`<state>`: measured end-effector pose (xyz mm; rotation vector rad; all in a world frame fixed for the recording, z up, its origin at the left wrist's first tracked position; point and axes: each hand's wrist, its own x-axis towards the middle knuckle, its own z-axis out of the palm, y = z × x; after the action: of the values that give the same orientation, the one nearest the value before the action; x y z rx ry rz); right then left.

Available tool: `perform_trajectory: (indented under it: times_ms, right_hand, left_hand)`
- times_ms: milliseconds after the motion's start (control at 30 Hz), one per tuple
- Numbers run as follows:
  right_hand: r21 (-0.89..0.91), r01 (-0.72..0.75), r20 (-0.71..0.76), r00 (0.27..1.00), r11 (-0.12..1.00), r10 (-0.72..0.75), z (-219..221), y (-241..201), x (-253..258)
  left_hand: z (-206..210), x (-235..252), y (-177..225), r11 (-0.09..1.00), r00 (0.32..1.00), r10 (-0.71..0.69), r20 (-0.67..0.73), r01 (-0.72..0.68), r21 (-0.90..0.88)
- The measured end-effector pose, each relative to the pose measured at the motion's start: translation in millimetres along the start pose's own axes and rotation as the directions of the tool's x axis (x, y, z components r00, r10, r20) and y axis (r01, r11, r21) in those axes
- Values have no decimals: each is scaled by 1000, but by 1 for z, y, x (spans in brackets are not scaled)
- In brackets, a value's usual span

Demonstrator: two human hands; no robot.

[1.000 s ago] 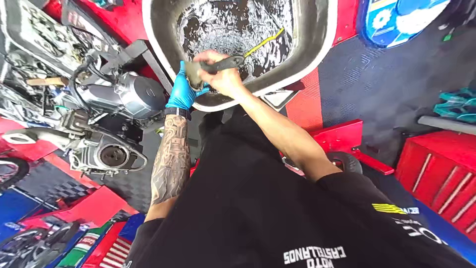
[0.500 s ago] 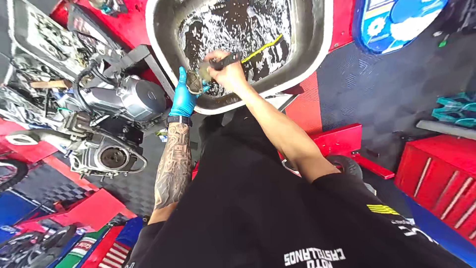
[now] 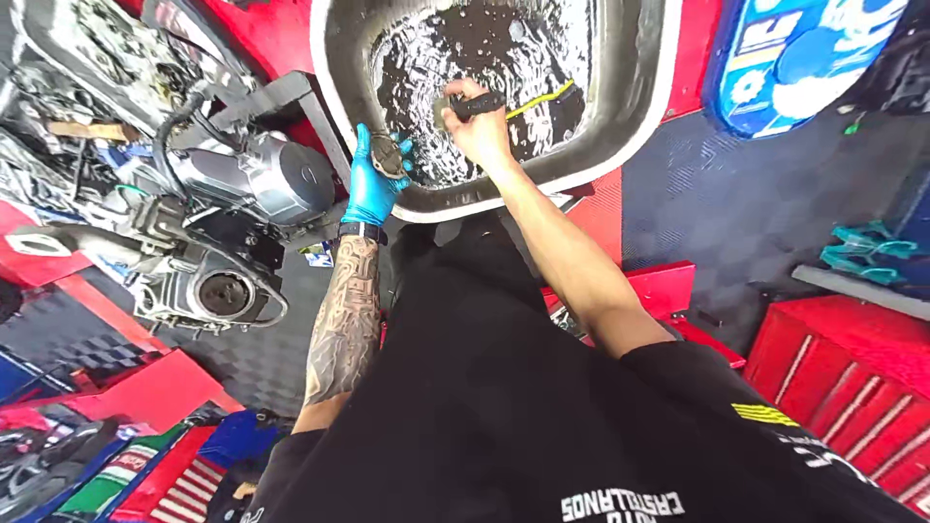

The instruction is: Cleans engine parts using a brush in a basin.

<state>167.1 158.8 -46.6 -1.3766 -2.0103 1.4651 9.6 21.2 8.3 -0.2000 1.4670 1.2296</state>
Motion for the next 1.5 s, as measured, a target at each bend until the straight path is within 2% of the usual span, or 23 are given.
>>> perform_trajectory:
  times_ms: [133,233,333,433,500,600,700,733,867,933,1033,1133,1267,1333,1433,1500]
  right_hand:
    - [-199,31,225,974,980,15,31,29,-1]
    - [-184,66,319,948,981,-4,38,43,-4]
    - [-44,13,218,976,999,-3,19,36,-6]
    - [124,-14,64,998,992,6,-6,17,-10]
    - [174,74,33,996,982,-81,-17,-3,-17]
    - [163,281,112,947,946,-301,-18,-27,-31]
    - [126,454,201,859,882,-471,-7,-15,-39]
    - [105,476,227,844,873,-487,-8,-8,-41]
    - [-40,418,375,848,908,-374,-23,10,-41]
    - [-99,398,331,878,912,-347,-27,12,-40]
    - [32,470,192,863,882,-467,-15,-14,-41]
    - [125,545,213,801,829,-559,-4,-15,-42]
    - [-5,459,352,832,889,-428,-21,11,-43]
    - [-7,465,297,846,885,-442,-27,-3,-43]
    - [140,515,210,819,846,-534,-13,-30,-49]
    - [147,513,225,816,846,-533,-7,-20,-49]
  left_hand:
    - [5,9,-7,997,998,-48,-39,46,-57]
    - [8,12,-18,999,1000,-25,-10,25,-21]
    - [5,21,-33,994,999,39,-9,-38,103]
    - [10,22,-33,995,998,47,-43,-43,94]
    - [12,23,-34,995,996,40,-86,-32,91]
    - [17,23,-33,990,993,35,-116,-18,137]
    - [20,17,-31,974,993,104,-59,-90,208]
    - [18,16,-34,962,989,139,-51,-123,244]
    - [6,12,-51,948,960,256,-118,-225,227]
    - [2,11,-52,953,956,264,-132,-236,191]
    - [-2,7,-49,964,970,220,-108,-199,178]
    - [6,-1,-41,972,976,199,-82,-186,146]
    - [-6,-6,-45,959,954,268,-135,-251,134]
    - [-8,-4,-48,963,955,260,-145,-245,112]
    - [-2,-8,-46,969,957,246,-155,-240,55]
    - [4,-9,-40,966,954,257,-152,-251,58]
